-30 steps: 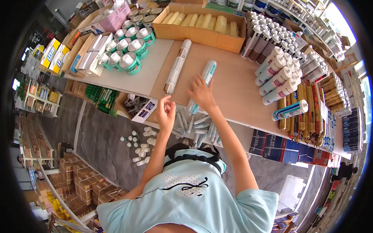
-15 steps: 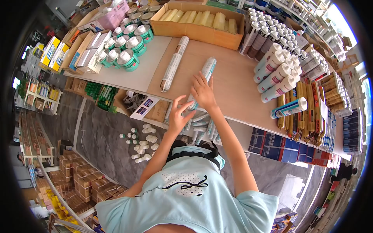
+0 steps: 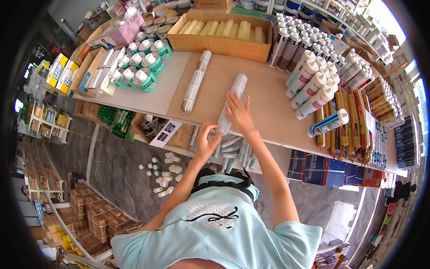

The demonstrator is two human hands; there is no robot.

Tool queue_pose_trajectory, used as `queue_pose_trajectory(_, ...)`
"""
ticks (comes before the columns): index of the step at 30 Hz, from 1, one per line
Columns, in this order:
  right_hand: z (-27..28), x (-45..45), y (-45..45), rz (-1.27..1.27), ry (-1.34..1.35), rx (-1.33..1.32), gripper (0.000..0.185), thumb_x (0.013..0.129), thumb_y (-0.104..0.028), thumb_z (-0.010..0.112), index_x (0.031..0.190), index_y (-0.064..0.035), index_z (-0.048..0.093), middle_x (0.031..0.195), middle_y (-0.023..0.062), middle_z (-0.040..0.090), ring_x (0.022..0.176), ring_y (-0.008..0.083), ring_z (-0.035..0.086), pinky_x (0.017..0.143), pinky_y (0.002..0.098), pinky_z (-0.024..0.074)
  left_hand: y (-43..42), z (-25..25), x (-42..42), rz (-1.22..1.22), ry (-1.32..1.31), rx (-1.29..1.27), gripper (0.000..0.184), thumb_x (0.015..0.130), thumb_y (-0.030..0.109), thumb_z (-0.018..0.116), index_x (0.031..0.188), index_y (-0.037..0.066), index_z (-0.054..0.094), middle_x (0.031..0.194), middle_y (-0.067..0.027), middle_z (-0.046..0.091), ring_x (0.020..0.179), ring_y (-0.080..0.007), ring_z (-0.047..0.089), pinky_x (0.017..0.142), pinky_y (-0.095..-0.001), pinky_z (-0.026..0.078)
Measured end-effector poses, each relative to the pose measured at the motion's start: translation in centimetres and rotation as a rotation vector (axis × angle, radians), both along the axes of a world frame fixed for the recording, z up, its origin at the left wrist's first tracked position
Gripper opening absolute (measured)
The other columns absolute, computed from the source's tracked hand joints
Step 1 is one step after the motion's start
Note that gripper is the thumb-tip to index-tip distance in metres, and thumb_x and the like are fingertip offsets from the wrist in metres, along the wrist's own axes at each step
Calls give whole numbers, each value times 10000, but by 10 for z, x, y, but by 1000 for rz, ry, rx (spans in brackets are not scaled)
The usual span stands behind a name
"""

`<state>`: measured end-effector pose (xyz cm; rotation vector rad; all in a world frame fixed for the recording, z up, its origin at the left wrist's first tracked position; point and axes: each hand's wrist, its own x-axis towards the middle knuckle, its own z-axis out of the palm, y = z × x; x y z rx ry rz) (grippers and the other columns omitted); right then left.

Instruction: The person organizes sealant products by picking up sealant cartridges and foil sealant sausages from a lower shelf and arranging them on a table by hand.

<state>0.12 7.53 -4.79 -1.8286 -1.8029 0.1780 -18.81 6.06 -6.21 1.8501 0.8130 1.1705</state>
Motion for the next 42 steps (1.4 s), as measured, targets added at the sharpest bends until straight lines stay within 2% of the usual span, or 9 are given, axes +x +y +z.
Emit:
queue_pose_trajectory(3, 20, 13, 32, 14, -203, 54, 573, 1011, -354, 362, 1453, 10, 335, 1519, 147, 337, 1453, 285, 210, 1187, 504, 24, -2, 0, -3, -23, -18, -71, 239, 831, 35, 695, 1058, 32, 623, 1141, -105, 593, 965, -217, 616, 733, -283, 533)
queue_pose_trajectory(5, 75, 1, 48, -4, 33, 183, 613, 1018, -409, 343, 1441, 35, 343, 1512, 172, 341, 1451, 290, 210, 1188, 493, 10, 1, 5, -4, -34, 11, -27, 234, 827, 29, 692, 1051, 32, 627, 1131, -104, 599, 965, -223, 617, 733, -285, 534)
queue_pose_trajectory(15, -21, 29, 52, -108, -131, 26, 632, 1006, -430, 360, 1432, 38, 361, 1524, 152, 335, 1462, 268, 194, 1192, 485, 89, -6, 13, -4, -79, 77, 44, 257, 812, 40, 672, 1065, 43, 625, 1092, -97, 582, 976, -260, 596, 789, -329, 520)
queue_pose_trajectory(21, -8, 49, 33, -75, -56, 81, 559, 1013, -362, 370, 1434, 5, 381, 1535, 97, 334, 1448, 269, 235, 1193, 487, 87, -10, 20, -1, -144, 130, 156, 225, 820, 71, 678, 1039, 35, 640, 1186, -106, 586, 1046, -297, 597, 863, -375, 503)
queue_pose_trajectory(27, 23, 55, 38, -83, -204, -183, 589, 1015, -386, 370, 1459, -1, 336, 1550, 90, 305, 1448, 267, 234, 1195, 479, 72, -8, 25, 5, -205, 174, 150, 251, 801, 101, 709, 1041, 46, 662, 1288, -122, 578, 1142, -313, 585, 934, -385, 492)
queue_pose_trajectory(29, 38, 49, 46, -69, -132, 132, 606, 1015, -409, 364, 1459, 3, 335, 1554, 100, 292, 1452, 267, 222, 1194, 485, 58, -8, 24, 3, -239, 176, 102, 249, 793, 96, 716, 1032, 47, 666, 1285, -120, 579, 1131, -309, 591, 930, -377, 495)
queue_pose_trajectory(32, 64, 31, 51, -103, -75, 183, 604, 1023, -402, 346, 1470, 3, 317, 1555, 122, 284, 1466, 267, 178, 1190, 491, 40, -11, 25, 6, -198, 193, 185, 221, 787, 64, 707, 1004, 45, 676, 1250, -117, 599, 1132, -307, 590, 922, -375, 499)
queue_pose_trajectory(35, 0, 39, 54, -147, -195, 101, 642, 1011, -443, 350, 1464, 11, 322, 1550, 128, 294, 1461, 271, 194, 1187, 511, 32, -11, 16, 8, -205, 104, 230, 179, 781, 35, 696, 959, 46, 685, 1198, -113, 622, 1102, -301, 599, 910, -380, 498)
queue_pose_trajectory(42, -11, 41, 41, -192, -117, -9, 664, 1007, -460, 354, 1475, 8, 299, 1553, 140, 284, 1472, 268, 159, 1182, 518, 22, -21, 8, 3, -158, 78, 247, 142, 781, 45, 681, 922, 47, 667, 1163, -91, 599, 1058, -288, 584, 891, -394, 491)
